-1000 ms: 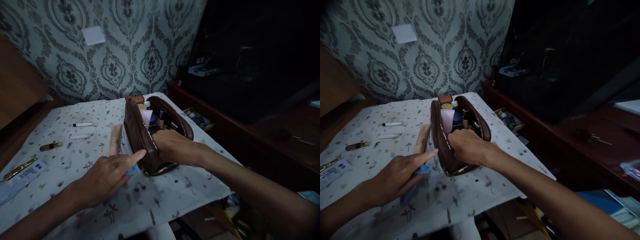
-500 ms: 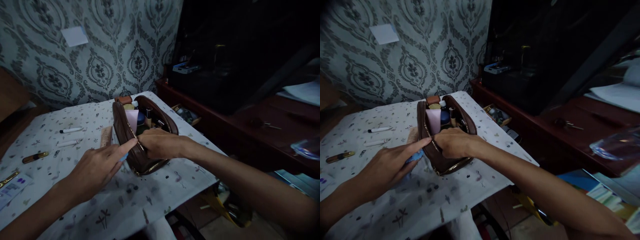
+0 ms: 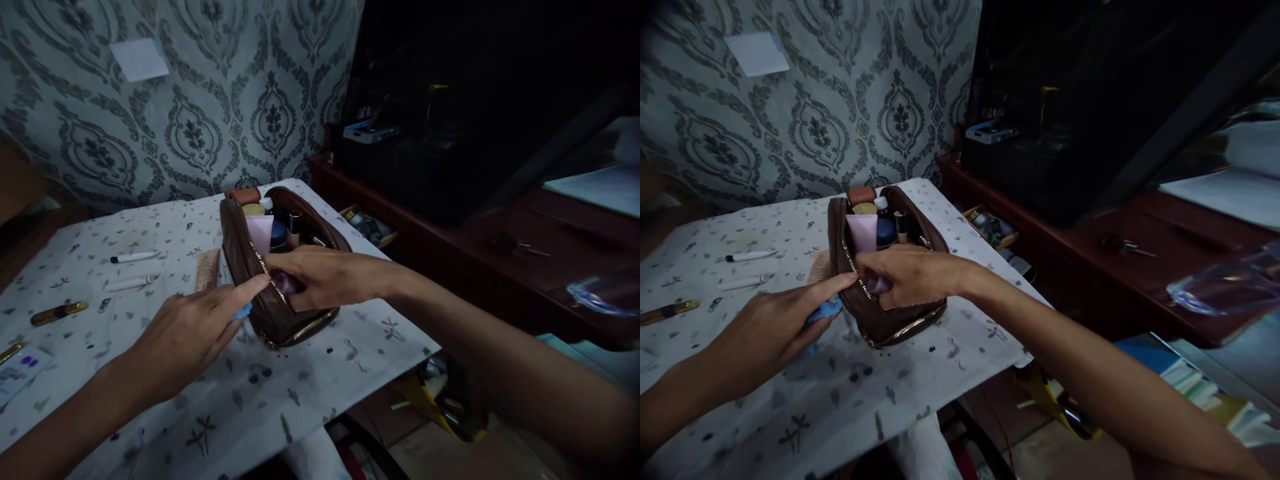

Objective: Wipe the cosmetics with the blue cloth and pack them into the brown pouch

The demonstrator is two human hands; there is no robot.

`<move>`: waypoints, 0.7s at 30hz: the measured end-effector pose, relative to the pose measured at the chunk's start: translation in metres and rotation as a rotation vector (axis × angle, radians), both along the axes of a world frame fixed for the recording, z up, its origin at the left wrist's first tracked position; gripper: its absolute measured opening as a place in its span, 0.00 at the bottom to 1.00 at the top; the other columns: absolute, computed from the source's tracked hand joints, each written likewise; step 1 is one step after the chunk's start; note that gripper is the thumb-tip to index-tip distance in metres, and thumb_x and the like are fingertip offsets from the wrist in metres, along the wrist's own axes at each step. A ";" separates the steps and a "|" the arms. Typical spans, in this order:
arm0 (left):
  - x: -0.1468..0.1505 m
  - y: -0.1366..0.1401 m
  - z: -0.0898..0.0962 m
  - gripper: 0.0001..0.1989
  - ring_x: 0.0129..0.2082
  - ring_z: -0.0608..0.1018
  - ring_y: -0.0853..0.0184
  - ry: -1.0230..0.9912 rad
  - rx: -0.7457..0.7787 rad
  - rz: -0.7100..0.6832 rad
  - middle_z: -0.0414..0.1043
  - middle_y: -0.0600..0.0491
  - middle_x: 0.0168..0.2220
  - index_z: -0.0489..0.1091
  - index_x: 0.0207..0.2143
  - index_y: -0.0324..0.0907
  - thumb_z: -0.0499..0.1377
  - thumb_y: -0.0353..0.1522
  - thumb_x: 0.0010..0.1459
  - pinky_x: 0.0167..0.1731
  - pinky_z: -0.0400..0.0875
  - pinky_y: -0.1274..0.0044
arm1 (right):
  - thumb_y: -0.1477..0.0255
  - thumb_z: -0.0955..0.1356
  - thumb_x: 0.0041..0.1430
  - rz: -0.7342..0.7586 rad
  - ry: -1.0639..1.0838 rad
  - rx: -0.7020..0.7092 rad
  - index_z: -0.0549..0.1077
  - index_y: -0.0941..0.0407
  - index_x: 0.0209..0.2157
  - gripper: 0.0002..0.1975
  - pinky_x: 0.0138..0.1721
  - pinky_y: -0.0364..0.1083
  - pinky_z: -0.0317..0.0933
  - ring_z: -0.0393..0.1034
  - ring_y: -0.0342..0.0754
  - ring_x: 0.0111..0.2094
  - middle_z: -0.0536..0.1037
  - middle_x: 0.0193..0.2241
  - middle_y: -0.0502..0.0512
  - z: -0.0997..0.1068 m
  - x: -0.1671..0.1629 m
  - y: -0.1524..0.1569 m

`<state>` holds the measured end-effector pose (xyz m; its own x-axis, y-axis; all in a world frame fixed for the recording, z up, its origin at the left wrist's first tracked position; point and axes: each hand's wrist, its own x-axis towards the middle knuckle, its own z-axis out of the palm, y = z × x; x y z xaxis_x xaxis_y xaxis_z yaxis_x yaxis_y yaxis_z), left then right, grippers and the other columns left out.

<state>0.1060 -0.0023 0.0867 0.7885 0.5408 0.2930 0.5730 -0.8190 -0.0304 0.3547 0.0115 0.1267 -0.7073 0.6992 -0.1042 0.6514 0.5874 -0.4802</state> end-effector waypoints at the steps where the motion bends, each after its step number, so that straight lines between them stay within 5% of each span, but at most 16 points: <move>1: 0.000 0.000 0.000 0.25 0.23 0.75 0.69 0.007 -0.002 -0.001 0.75 0.55 0.30 0.54 0.66 0.47 0.46 0.30 0.67 0.23 0.66 0.81 | 0.79 0.69 0.56 -0.017 -0.009 0.042 0.66 0.55 0.37 0.09 0.31 0.42 0.52 0.64 0.44 0.31 0.71 0.30 0.47 0.002 0.001 -0.005; 8: -0.001 -0.003 0.002 0.27 0.25 0.76 0.69 0.016 -0.057 0.023 0.75 0.55 0.33 0.50 0.68 0.50 0.46 0.30 0.67 0.21 0.63 0.82 | 0.77 0.63 0.64 -0.184 -0.158 0.389 0.70 0.55 0.36 0.05 0.27 0.44 0.47 0.61 0.43 0.27 0.72 0.33 0.52 0.009 0.019 -0.040; 21: -0.002 -0.004 0.004 0.27 0.33 0.80 0.67 0.032 -0.092 -0.004 0.78 0.53 0.44 0.42 0.70 0.54 0.43 0.32 0.71 0.25 0.68 0.81 | 0.74 0.61 0.69 -0.165 -0.054 0.399 0.72 0.56 0.38 0.09 0.27 0.43 0.53 0.67 0.42 0.28 0.74 0.35 0.53 -0.001 0.038 -0.045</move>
